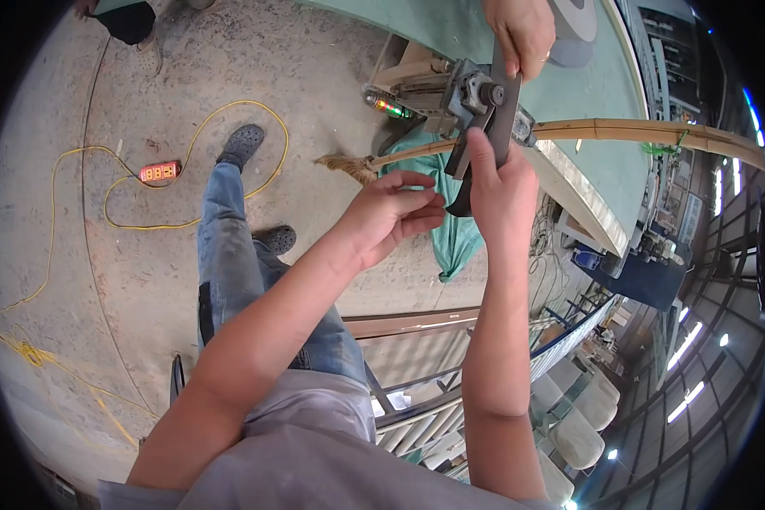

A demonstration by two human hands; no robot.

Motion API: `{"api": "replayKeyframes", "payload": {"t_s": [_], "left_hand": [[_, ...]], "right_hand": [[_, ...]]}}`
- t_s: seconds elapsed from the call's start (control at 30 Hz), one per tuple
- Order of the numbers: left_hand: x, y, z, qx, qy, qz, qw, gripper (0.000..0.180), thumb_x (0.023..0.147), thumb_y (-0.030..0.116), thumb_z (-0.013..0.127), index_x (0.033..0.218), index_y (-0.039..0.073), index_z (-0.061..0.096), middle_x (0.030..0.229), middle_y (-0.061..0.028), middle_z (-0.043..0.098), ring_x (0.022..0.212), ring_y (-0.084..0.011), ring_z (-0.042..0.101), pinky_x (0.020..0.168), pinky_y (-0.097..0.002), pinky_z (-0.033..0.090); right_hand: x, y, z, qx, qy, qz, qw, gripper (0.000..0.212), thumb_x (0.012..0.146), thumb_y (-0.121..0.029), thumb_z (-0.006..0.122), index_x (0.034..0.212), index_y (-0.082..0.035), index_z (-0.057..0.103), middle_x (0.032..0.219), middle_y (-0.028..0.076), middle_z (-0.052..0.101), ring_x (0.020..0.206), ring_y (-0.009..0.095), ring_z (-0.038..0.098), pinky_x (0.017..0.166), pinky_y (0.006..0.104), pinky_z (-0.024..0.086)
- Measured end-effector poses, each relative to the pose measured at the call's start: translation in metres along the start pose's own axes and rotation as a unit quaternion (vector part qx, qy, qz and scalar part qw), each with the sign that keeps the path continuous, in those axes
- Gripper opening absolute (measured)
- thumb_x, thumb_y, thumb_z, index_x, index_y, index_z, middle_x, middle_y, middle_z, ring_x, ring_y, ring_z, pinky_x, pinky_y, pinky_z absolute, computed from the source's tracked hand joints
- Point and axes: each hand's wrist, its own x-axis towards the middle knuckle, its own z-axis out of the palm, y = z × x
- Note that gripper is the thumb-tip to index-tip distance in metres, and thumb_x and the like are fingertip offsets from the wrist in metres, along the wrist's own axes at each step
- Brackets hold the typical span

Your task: Measuring, pulling, and cutting silver banding material from a roll using a specialized workstation jig and shears.

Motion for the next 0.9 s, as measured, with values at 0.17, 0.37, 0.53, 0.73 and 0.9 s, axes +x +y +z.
{"api": "replayKeyframes", "payload": {"t_s": [0.17, 0.37, 0.53, 0.73, 0.9], "left_hand": [[-0.006, -0.002, 0.004, -0.026, 0.014, -0.010, 1.000, 0.018, 0.092, 0.011, 0.057, 0.108, 0.002, 0.059, 0.101, -0.0127, 0.066, 0.093, -0.0209, 0.065, 0.084, -0.0333, 0.056], [0.004, 0.002, 0.037, -0.065, -0.018, -0.024, 0.997, 0.024, 0.091, 0.021, 0.063, 0.099, -0.001, 0.060, 0.093, -0.0120, 0.065, 0.086, -0.0191, 0.065, 0.080, -0.0318, 0.056], [0.011, -0.005, 0.035, -0.055, 0.029, -0.022, 0.998, 0.026, 0.088, 0.025, 0.067, 0.092, 0.001, 0.061, 0.082, -0.0080, 0.064, 0.073, -0.0158, 0.064, 0.070, -0.0285, 0.057], [0.014, -0.004, 0.031, -0.086, 0.023, -0.054, 0.995, 0.021, 0.086, 0.025, 0.069, 0.086, 0.005, 0.064, 0.074, -0.0036, 0.065, 0.063, -0.0121, 0.065, 0.058, -0.0238, 0.057], [0.012, 0.003, 0.034, -0.007, 0.033, -0.049, 0.998, 0.023, 0.086, 0.028, 0.070, 0.085, 0.006, 0.064, 0.074, -0.0029, 0.065, 0.062, -0.0117, 0.064, 0.059, -0.0242, 0.056]], "right_hand": [[0.001, -0.003, -0.004, 0.014, -0.042, -0.010, 0.999, 0.028, 0.088, -0.025, 0.060, 0.080, 0.002, 0.057, 0.060, 0.004, 0.054, 0.057, 0.011, 0.048, 0.054, 0.0308, 0.041], [0.001, -0.003, -0.002, 0.009, -0.021, -0.037, 0.999, 0.028, 0.089, -0.025, 0.059, 0.082, 0.002, 0.058, 0.062, 0.004, 0.056, 0.057, 0.009, 0.048, 0.053, 0.0286, 0.040], [0.001, 0.011, -0.009, 0.076, -0.056, 0.030, 0.995, 0.033, 0.094, -0.028, 0.054, 0.086, 0.004, 0.060, 0.064, 0.011, 0.060, 0.060, 0.017, 0.058, 0.057, 0.0324, 0.047], [-0.004, 0.011, -0.025, 0.160, -0.068, 0.054, 0.983, 0.026, 0.093, -0.020, 0.057, 0.088, 0.003, 0.066, 0.069, 0.003, 0.060, 0.060, 0.010, 0.057, 0.053, 0.0240, 0.048], [-0.007, -0.011, -0.036, 0.138, -0.077, 0.080, 0.984, 0.022, 0.091, -0.015, 0.060, 0.088, 0.005, 0.067, 0.070, 0.006, 0.062, 0.059, 0.011, 0.059, 0.055, 0.0237, 0.053]]}}
